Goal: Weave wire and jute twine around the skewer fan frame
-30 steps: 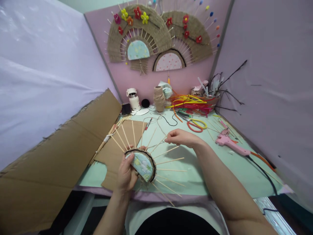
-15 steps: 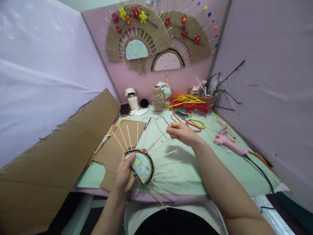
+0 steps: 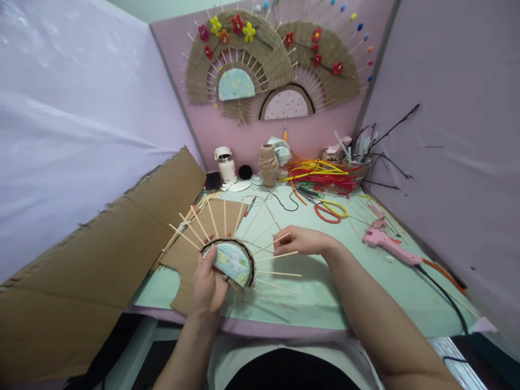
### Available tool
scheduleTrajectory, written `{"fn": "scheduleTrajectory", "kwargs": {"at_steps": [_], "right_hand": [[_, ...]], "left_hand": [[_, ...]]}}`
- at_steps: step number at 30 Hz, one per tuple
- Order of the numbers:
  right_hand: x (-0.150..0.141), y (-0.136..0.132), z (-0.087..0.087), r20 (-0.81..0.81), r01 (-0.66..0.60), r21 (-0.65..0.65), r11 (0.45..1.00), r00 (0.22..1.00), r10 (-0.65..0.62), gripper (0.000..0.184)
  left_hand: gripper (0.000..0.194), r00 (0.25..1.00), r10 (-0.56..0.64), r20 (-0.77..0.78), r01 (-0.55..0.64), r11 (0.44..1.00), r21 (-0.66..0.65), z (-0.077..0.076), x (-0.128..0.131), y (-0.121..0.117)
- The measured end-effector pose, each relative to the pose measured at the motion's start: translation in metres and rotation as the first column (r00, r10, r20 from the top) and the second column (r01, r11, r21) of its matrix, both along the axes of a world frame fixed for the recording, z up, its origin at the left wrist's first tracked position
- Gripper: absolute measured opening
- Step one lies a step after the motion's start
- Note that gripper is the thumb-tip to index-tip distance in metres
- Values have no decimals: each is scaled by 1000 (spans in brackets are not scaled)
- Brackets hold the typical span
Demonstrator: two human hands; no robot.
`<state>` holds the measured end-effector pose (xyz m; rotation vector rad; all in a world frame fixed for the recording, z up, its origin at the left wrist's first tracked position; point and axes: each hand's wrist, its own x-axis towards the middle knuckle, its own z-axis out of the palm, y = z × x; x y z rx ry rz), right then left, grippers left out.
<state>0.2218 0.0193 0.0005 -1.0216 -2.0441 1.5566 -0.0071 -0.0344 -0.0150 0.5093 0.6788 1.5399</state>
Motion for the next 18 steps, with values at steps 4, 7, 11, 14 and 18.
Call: {"fn": "scheduleTrajectory", "kwargs": {"at_steps": [4,7,11,14,18], "right_hand": [[-6,-3,0,25,-246,-27,969,969,246,34],[-6,-4,2,7,-238,-41,970,971,239,31],[-5,-4,6,-116,-86,-9,996,990,85,32],[-7,-2,5,-275,100,43,994,958,-84,40],[-12,1,-4,-454,207,6,978,872,-182,40]], "left_hand": [[40,999,37,21,-37,999,-4,-2,10,0],[37,1000,23,12,-23,1000,-3,-3,15,1],[29,1000,0,-3,0,1000,9,-5,18,4],[27,1000,-15,-20,16,999,29,-3,23,9],[28,999,-37,-8,37,998,48,3,35,15]]}}
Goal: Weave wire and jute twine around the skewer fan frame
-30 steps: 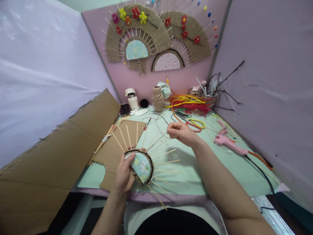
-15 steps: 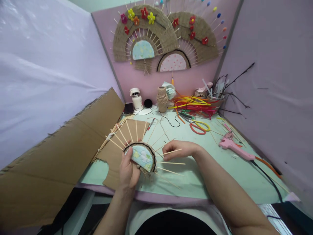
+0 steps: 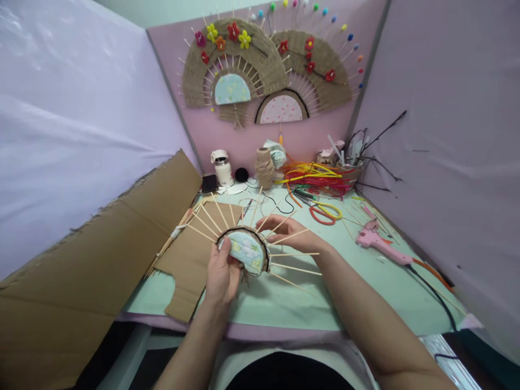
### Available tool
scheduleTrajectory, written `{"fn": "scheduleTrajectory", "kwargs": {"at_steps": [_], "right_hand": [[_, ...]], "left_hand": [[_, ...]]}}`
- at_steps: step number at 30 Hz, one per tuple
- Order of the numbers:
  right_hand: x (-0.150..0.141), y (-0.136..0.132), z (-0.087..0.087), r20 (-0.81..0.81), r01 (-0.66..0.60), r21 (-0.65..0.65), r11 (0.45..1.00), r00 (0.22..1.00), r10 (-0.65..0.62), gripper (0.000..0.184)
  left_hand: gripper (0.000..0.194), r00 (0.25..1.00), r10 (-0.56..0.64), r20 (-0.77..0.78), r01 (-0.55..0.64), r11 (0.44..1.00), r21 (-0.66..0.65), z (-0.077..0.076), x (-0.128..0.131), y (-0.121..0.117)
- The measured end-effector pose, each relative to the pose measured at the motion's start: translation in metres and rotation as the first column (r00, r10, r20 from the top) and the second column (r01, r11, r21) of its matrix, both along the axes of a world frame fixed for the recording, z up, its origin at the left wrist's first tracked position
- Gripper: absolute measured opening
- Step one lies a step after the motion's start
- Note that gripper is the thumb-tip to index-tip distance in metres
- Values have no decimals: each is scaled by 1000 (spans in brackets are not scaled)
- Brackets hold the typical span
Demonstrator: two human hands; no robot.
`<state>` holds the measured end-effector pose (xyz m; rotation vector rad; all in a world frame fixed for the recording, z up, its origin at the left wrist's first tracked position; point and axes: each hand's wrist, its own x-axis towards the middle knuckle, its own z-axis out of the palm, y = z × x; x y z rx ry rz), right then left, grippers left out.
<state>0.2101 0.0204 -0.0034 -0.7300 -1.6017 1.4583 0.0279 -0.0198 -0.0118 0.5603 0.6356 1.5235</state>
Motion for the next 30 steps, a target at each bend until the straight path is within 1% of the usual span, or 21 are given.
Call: {"fn": "scheduleTrajectory", "kwargs": {"at_steps": [3,5,7,10,14,16,18,20,23,25,26,27,28,29,30], "right_hand": [[-5,0,-5,-91,87,-58,995,992,-92,37],[-8,-1,-6,-123,140,-95,986,981,-151,32],[-11,-2,-7,-143,167,-136,977,972,-186,27],[-15,0,-10,-170,202,-183,962,957,-234,28],[-20,2,-14,-177,249,-190,949,943,-283,31],[-22,2,-14,-164,237,-190,953,949,-269,34],[-24,-1,-12,-151,198,-158,967,963,-222,39],[-24,-4,-10,-134,138,-98,986,979,-151,45],[-24,-9,-7,-104,12,-11,1000,995,-13,59],[-25,-11,-8,-105,-61,33,998,992,64,69],[-26,-11,-8,-112,-75,47,996,990,80,74],[-27,-11,-10,-124,-66,55,996,990,73,78],[-29,-11,-11,-137,-29,55,998,990,36,80],[-30,-10,-12,-146,30,49,998,989,-23,78],[-32,-9,-14,-152,106,41,993,984,-99,72]], "left_hand": [[29,1000,-8,11,7,1000,15,3,9,4],[28,1000,3,15,-4,1000,15,2,12,7],[27,1000,18,26,-18,1000,-1,2,15,9],[28,999,15,46,-13,1000,-28,0,16,12],[26,997,10,72,-7,999,-46,-3,16,15],[23,996,31,83,-26,997,-67,-4,15,17],[19,993,60,99,-51,994,-98,-5,13,20],[16,989,85,121,-69,989,-134,-6,11,24],[11,981,123,149,-96,980,-174,-4,10,31],[10,977,138,163,-110,979,-171,-1,11,34],[10,975,141,169,-114,981,-158,0,13,36],[11,975,140,174,-116,983,-141,1,14,37],[12,974,137,178,-116,986,-123,2,16,38],[13,974,136,181,-119,987,-105,3,18,39],[14,973,138,185,-124,989,-87,4,21,39]]}}
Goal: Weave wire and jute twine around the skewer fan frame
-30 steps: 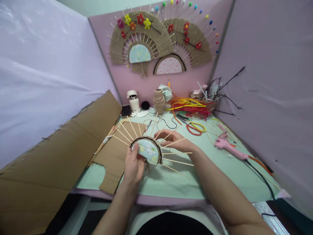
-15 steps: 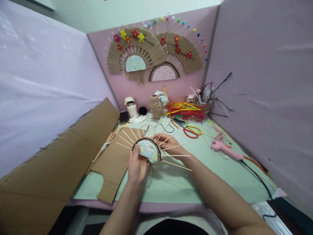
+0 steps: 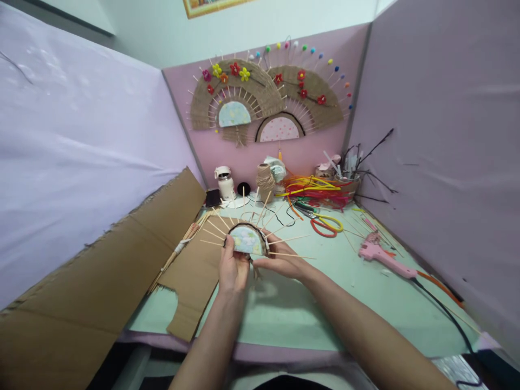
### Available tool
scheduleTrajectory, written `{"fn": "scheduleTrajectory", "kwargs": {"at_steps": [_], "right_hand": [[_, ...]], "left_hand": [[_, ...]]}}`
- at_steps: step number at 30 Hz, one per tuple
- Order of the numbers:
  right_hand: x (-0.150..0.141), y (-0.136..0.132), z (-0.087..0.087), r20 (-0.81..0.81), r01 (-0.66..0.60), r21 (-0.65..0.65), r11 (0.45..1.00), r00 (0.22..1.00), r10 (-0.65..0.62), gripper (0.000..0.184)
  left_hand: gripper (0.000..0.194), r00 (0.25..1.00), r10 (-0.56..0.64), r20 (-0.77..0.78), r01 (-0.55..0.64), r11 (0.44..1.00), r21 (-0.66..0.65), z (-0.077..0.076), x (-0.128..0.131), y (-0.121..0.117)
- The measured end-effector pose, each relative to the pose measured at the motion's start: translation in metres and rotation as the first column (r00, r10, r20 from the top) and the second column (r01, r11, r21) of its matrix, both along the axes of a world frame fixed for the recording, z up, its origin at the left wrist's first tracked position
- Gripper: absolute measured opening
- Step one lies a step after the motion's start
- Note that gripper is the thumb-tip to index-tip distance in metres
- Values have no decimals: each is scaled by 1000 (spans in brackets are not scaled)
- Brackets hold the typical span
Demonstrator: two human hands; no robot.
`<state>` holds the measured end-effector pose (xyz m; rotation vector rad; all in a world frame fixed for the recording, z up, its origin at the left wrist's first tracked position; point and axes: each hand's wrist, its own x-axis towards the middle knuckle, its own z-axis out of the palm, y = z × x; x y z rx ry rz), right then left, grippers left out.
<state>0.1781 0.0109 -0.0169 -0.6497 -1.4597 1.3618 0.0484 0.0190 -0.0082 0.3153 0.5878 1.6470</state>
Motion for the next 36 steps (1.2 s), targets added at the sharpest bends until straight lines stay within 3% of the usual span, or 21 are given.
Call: {"fn": "scheduleTrajectory", "kwargs": {"at_steps": [2,4,8,11,15,19,22,26,36], "right_hand": [[-2,2,-2,-12,141,-21,990,990,-141,51],[-3,4,-3,-50,193,-59,979,979,-196,35],[-4,3,0,-277,114,-168,979,948,-158,35],[-5,0,3,-336,59,-173,983,935,-115,36],[-3,-3,3,-141,70,-46,996,987,-76,36],[5,0,1,45,59,27,998,997,-60,48],[12,4,3,178,149,146,978,968,-174,37],[24,9,8,270,287,306,907,888,-372,23],[33,10,13,266,337,206,919,884,-384,26]], "left_hand": [[18,1000,-1,-4,1,999,45,2,3,-1],[21,998,-53,-27,55,993,100,4,5,-3],[30,967,-223,-126,249,936,251,7,8,-8],[38,948,-261,-181,304,909,285,6,10,-10],[39,966,-230,-117,254,933,256,8,7,-12],[38,970,-231,-69,241,944,224,11,-3,-15],[34,972,-222,-77,232,960,160,12,-11,-16],[34,979,-193,-71,202,970,139,11,-17,-17],[31,969,-242,-47,246,953,179,9,-18,-22]]}}
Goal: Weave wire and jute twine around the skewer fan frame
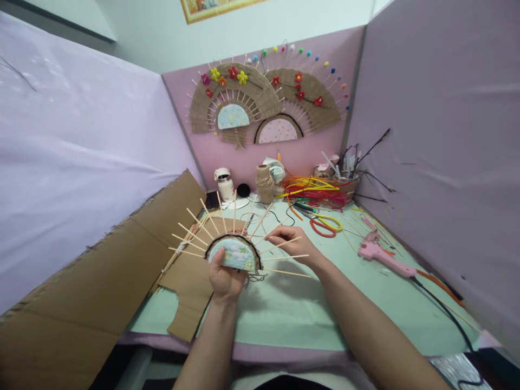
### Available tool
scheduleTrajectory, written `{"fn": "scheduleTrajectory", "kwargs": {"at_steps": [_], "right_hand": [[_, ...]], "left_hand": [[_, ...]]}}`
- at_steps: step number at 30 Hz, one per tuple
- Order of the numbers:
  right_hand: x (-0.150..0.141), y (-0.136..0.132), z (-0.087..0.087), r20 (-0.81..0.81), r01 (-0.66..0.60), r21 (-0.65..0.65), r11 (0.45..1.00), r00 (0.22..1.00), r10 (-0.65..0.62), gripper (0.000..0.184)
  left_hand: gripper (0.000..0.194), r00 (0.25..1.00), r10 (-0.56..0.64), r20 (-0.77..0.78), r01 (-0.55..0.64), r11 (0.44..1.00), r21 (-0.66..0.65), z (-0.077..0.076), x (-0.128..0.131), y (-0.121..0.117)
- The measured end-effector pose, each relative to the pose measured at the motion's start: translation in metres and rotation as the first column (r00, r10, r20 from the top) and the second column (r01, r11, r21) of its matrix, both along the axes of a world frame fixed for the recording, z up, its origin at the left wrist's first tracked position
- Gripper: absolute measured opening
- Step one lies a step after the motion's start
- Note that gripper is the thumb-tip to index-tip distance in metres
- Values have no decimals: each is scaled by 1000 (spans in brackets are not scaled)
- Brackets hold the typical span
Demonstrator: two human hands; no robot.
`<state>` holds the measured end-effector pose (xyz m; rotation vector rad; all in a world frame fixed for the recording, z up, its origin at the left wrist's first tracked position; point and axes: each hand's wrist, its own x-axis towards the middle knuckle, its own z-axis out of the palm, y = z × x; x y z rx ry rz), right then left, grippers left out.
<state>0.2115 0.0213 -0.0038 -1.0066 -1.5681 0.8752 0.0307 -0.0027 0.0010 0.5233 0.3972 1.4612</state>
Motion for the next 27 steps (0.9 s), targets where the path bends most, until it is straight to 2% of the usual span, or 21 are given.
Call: {"fn": "scheduleTrajectory", "kwargs": {"at_steps": [8,19,23,27], "right_hand": [[1,0,0,-23,-54,-6,999,998,53,24],[12,4,2,-36,-5,-66,998,999,2,28],[25,8,4,-199,88,-55,995,975,-97,25],[34,7,11,-439,24,-97,995,896,-64,25]], "left_hand": [[31,1000,18,6,-17,996,-88,-4,-3,2],[31,1000,28,-8,-29,998,-64,-8,-2,5],[28,997,21,-68,-22,1000,-22,-9,1,5],[29,989,-36,-144,36,999,-4,-10,5,3]]}}
